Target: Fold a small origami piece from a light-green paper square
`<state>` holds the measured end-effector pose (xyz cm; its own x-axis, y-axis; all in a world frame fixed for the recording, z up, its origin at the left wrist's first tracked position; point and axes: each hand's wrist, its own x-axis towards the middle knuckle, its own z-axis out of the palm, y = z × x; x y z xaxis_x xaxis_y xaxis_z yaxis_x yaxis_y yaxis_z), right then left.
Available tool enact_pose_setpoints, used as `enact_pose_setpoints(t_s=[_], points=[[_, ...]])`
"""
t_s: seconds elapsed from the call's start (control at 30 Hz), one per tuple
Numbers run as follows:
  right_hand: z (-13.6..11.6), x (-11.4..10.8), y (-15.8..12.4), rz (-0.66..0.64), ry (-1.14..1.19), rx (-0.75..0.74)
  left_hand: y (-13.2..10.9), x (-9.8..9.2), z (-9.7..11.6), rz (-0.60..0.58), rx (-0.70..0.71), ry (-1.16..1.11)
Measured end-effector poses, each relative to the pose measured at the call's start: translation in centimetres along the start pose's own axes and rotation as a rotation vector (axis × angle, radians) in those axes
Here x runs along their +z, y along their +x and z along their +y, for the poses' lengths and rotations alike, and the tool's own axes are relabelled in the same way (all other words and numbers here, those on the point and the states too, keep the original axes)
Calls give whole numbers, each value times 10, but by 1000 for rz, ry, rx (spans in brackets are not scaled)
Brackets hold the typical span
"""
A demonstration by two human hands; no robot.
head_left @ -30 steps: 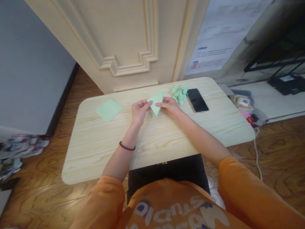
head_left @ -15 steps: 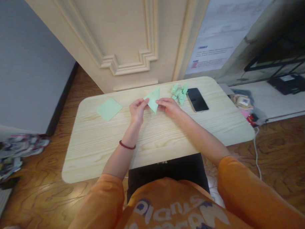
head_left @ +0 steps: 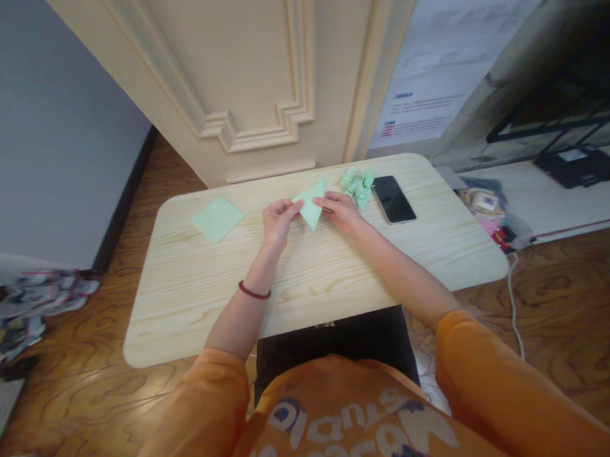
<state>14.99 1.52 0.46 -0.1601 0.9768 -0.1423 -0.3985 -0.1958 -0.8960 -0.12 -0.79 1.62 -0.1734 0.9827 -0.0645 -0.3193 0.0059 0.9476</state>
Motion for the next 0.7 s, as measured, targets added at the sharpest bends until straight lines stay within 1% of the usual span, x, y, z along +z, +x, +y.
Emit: enact_pose_setpoints(t_s=[0.13,0.37,0.57,0.7], points=[[-1,-1,3,11,59,-45,-1,1,-1,-32,19,63],[-8,-4,3,54,47,-55,-1,1,0,-35,68,129],[-13,-9,6,149,60,-104,-1,1,2,-34,37,133],[-14,-13,9,179,102,-121,-1,1,2,-48,19,130]])
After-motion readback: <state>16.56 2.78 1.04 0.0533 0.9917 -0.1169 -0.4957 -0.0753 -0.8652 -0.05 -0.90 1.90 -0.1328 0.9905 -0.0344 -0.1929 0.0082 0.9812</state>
